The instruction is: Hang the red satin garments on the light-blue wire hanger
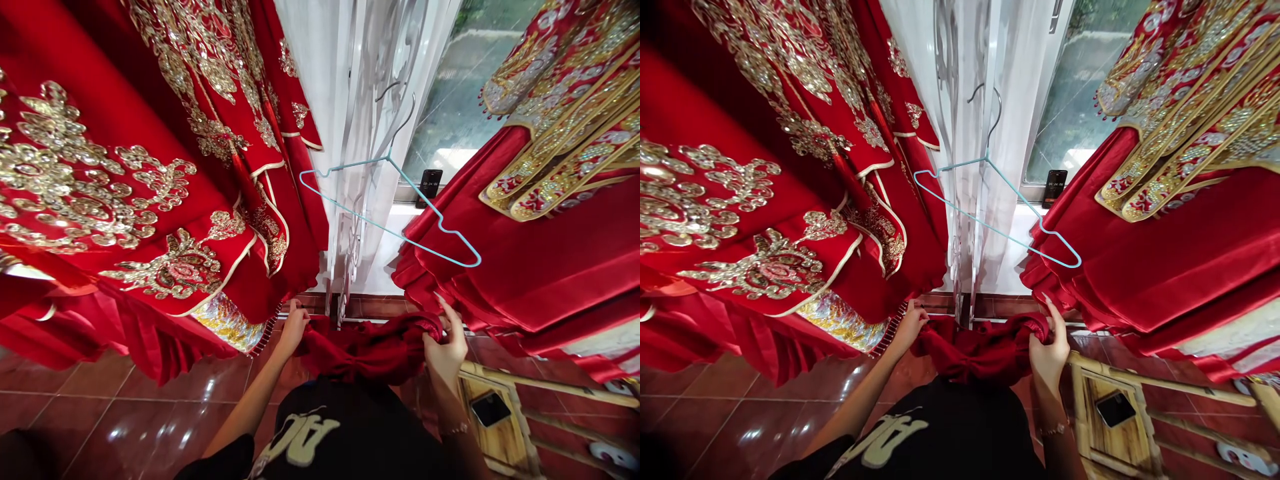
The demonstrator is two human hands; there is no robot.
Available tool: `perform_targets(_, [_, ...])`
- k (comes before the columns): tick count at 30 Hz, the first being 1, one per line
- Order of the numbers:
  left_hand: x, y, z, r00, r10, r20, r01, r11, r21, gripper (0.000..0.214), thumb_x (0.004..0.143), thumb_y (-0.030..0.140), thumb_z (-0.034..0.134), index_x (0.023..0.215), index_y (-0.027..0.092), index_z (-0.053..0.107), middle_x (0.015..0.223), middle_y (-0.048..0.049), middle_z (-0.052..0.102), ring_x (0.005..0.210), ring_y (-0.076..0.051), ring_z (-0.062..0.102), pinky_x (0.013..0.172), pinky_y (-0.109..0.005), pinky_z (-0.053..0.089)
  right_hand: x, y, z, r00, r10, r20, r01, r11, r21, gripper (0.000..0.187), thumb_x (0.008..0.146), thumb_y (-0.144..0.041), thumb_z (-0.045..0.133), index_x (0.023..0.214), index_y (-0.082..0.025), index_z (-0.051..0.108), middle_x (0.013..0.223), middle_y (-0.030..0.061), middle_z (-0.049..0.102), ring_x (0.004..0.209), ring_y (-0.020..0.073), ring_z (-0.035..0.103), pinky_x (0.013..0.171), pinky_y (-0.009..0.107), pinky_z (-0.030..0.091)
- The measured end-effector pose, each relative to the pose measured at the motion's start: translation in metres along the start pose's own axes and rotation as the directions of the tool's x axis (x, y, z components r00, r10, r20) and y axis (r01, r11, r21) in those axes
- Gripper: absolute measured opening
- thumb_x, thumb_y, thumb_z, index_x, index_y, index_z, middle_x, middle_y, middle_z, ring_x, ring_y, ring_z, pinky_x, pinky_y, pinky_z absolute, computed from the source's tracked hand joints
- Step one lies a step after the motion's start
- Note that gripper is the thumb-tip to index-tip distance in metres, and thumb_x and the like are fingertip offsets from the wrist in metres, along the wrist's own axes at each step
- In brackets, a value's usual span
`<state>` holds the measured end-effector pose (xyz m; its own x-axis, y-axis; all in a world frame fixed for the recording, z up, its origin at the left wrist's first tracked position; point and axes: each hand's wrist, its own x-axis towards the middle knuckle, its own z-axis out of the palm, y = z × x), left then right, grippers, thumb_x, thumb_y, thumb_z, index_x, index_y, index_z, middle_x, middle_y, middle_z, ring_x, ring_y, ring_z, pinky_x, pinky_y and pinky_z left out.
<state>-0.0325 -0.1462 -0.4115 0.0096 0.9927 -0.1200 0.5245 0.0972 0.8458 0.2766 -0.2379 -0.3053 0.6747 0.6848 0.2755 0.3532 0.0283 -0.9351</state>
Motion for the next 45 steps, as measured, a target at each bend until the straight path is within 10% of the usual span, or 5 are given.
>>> perform_targets(13, [-0.012,0.017,-0.005,0.983,-0.059,-0.174,0.080,0.990,0.117,0.018,0.087,0.015,0.052,0.070,0.020,0.057,0.118,-0.0132,0.058,0.123,-0.033,0.047,0.114,-0.056,0.026,0.002,-0.002,0.005,0.999,0.032,0.036,-0.033,0.999,0.028,0.078,0.061,-0.016,0.059,0.139,-0.025,0.061,0.123,0.0071,0.066,0.085,0.0161,0.062,0.082,0.032,0.053])
perform_targets(22, [-0.004,0.028,-0.003,0.993,-0.115,0.026,0.118,0.954,-0.277,0.018,0.088,0.027,0.052,0.073,0.023,0.044,0.063,0.0033,0.051,0.063,-0.015,0.052,0.074,-0.030,0.046,0.004,0.002,0.007,0.998,0.017,0.057,-0.021,0.998,0.067,0.077,0.062,-0.015,0.058,0.139,-0.024,0.060,0.125,0.0071,0.067,0.092,0.0181,0.063,0.088,0.034,0.052])
perform_targets(28, [-0.019,0.072,0.018,0.953,-0.103,0.286,0.268,0.731,-0.627,0.043,0.079,0.053,0.070,0.101,0.022,0.049,0.076,-0.0020,0.066,0.064,-0.015,0.062,0.065,-0.026,0.047,0.005,-0.006,0.019,0.989,0.053,0.140,-0.079,0.979,0.189,0.076,0.058,-0.012,0.059,0.133,-0.025,0.062,0.112,0.0037,0.067,0.083,0.0143,0.059,0.079,0.030,0.051])
perform_targets(35, [-0.059,0.122,0.089,0.938,0.274,0.212,-0.079,0.765,-0.639,0.055,0.081,0.068,0.065,0.103,0.018,0.064,0.104,-0.0095,0.066,0.102,-0.025,0.061,0.100,-0.040,0.047,0.006,-0.039,0.035,0.830,0.243,0.502,-0.499,0.726,0.473,0.071,0.051,-0.009,0.057,0.118,-0.029,0.065,0.084,-0.0036,0.064,0.065,0.0100,0.052,0.058,0.022,0.043])
perform_targets(45, [-0.052,0.124,0.081,0.877,0.382,0.290,-0.093,0.729,-0.678,0.059,0.077,0.062,0.075,0.112,0.018,0.056,0.113,-0.0106,0.064,0.114,-0.028,0.060,0.108,-0.044,0.043,0.003,-0.061,0.029,0.683,0.253,0.685,-0.669,0.591,0.450,0.069,0.049,-0.007,0.060,0.114,-0.029,0.066,0.088,-0.0042,0.065,0.070,0.0115,0.055,0.063,0.022,0.046])
